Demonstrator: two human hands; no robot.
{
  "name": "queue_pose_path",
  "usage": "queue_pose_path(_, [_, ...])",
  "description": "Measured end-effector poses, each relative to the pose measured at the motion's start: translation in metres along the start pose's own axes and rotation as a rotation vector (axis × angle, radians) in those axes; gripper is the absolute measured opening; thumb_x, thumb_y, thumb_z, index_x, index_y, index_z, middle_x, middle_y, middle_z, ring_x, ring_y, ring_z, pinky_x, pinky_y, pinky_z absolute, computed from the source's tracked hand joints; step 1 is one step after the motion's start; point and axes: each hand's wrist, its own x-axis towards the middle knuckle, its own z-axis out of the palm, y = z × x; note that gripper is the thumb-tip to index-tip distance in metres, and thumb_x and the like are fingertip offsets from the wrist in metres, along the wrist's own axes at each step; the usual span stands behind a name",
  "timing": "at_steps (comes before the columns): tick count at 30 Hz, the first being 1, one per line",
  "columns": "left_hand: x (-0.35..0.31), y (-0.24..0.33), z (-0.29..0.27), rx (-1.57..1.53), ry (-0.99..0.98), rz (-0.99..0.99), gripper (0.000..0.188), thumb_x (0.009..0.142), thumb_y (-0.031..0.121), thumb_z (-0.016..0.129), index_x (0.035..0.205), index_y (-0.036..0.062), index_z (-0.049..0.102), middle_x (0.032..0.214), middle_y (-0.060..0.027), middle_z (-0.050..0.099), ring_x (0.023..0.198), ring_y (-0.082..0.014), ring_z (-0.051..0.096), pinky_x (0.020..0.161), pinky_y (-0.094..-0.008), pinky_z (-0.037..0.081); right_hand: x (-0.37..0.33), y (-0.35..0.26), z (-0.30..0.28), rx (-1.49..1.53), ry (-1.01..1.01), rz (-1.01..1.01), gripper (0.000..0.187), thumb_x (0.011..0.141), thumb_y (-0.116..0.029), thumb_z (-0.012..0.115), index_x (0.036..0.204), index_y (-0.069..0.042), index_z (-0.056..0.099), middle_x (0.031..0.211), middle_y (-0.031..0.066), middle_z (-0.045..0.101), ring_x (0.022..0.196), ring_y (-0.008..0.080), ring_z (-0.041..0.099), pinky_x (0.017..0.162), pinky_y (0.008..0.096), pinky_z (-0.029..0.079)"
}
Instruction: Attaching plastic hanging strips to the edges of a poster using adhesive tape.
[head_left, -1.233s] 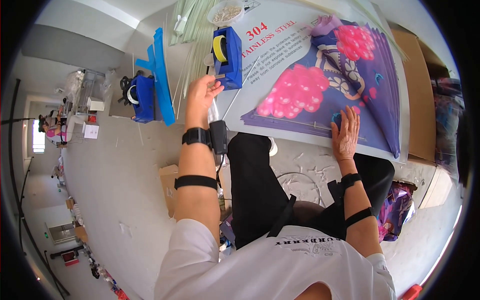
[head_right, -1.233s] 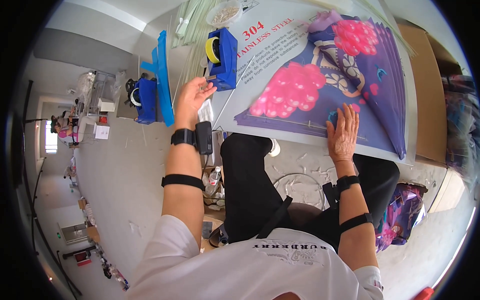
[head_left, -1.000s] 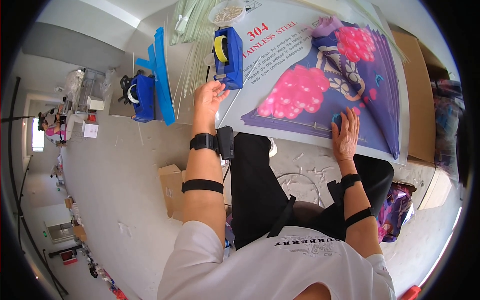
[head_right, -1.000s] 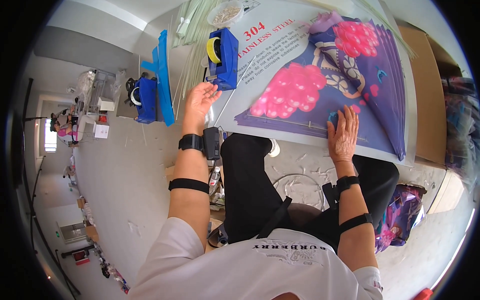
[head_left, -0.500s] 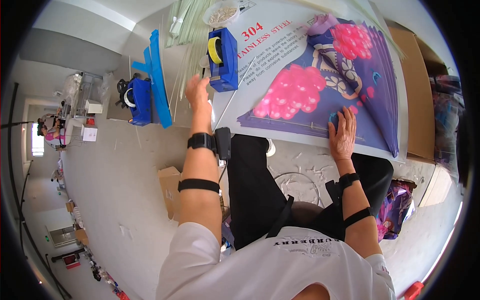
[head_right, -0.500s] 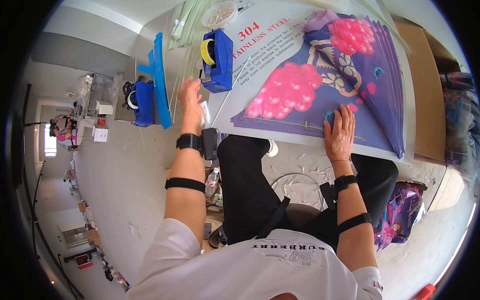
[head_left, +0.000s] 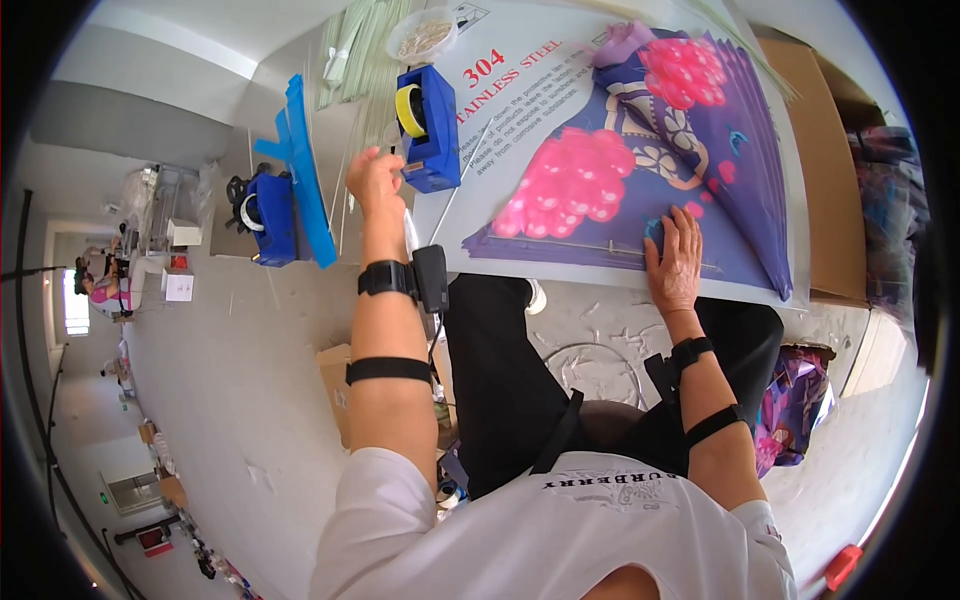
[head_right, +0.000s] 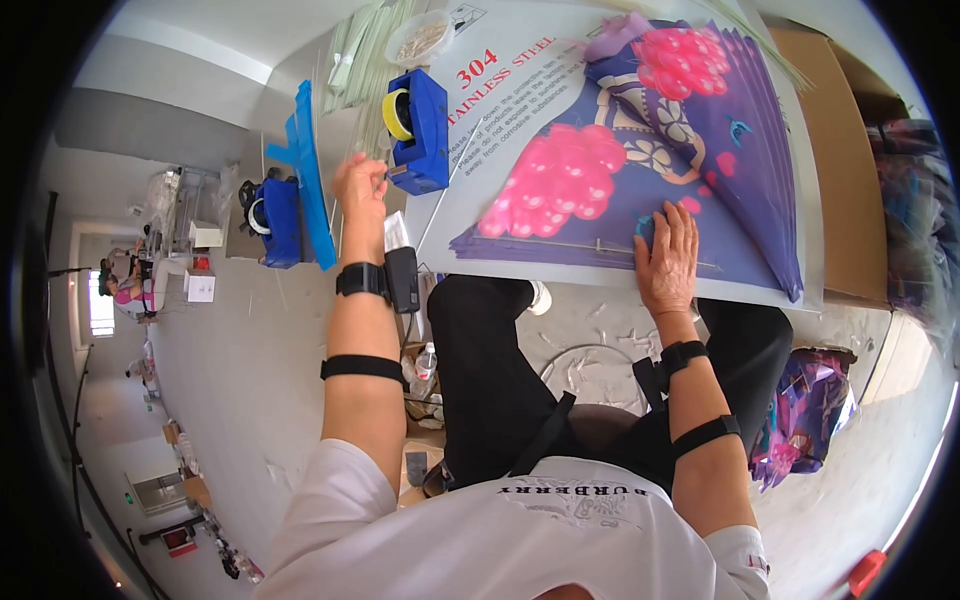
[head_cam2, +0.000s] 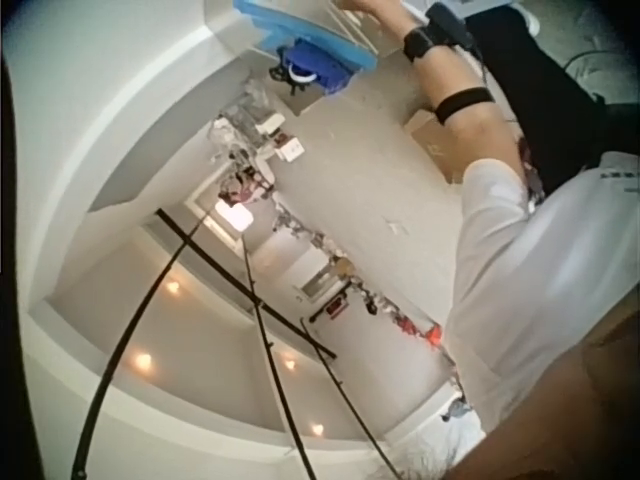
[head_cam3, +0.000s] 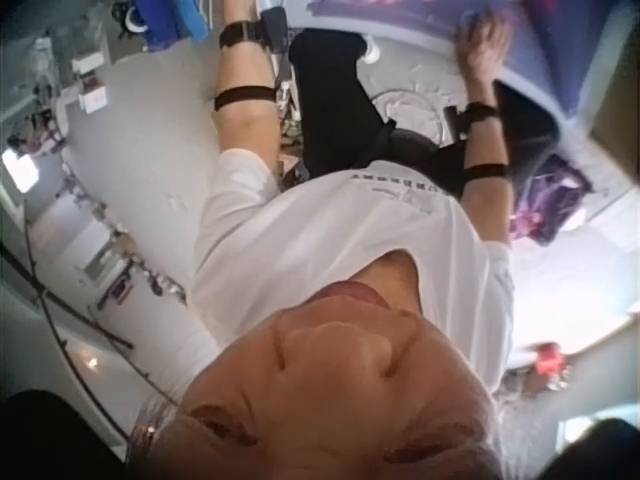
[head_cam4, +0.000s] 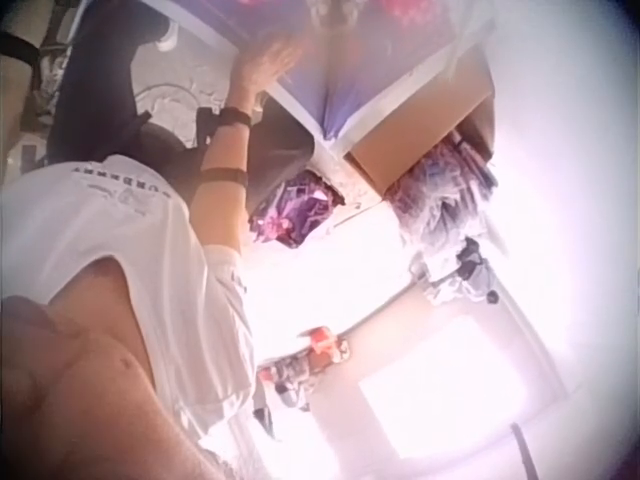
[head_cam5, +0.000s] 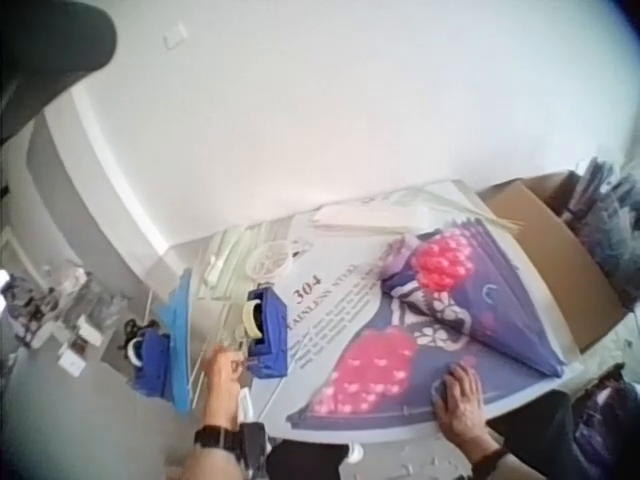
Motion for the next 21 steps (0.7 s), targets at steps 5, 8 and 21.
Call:
queue_pose_path(5, [-0.017, -0.016, -0.006, -0.068, 0.048, -0.059, 0.045, 0.059, -0.002, 0.062, 0.102, 0.0053, 0.053, 0.078, -0.0050, 0.056, 0.071, -0.0153, 0.051, 0.067, -0.0337, 0.037, 0.001, -0.003, 0.000, 0.015, 0.006, -0.006, 0.043, 0.082, -0.017, 0.059, 0.119, 0.000, 0.046, 0.131, 0.0150, 0.043, 0.128, 0.0338, 0.033, 0.108, 0.0456, 0.024])
queue_pose_path(8, [-0.019, -0.023, -0.008, -0.086, 0.085, -0.067, 0.044, 0.058, -0.001, 0.062, 0.101, 0.0052, 0.053, 0.077, -0.0044, 0.056, 0.070, -0.0146, 0.050, 0.067, -0.0347, 0.037, 0.001, -0.003, 0.000, 0.019, 0.016, -0.013, 0.043, 0.081, -0.017, 0.059, 0.119, 0.000, 0.047, 0.131, 0.0153, 0.043, 0.128, 0.0338, 0.034, 0.108, 0.0456, 0.024])
queue_pose_path(21, [-0.021, -0.041, -0.013, -0.143, 0.085, -0.105, 0.047, 0.066, -0.006, 0.067, 0.109, 0.0016, 0.050, 0.080, -0.0059, 0.060, 0.067, -0.0108, 0.050, 0.062, -0.0321, 0.038, 0.002, -0.005, -0.003, 0.018, 0.022, -0.024, 0.042, 0.081, -0.015, 0.060, 0.118, 0.000, 0.046, 0.129, 0.0158, 0.044, 0.126, 0.0352, 0.035, 0.107, 0.0465, 0.026])
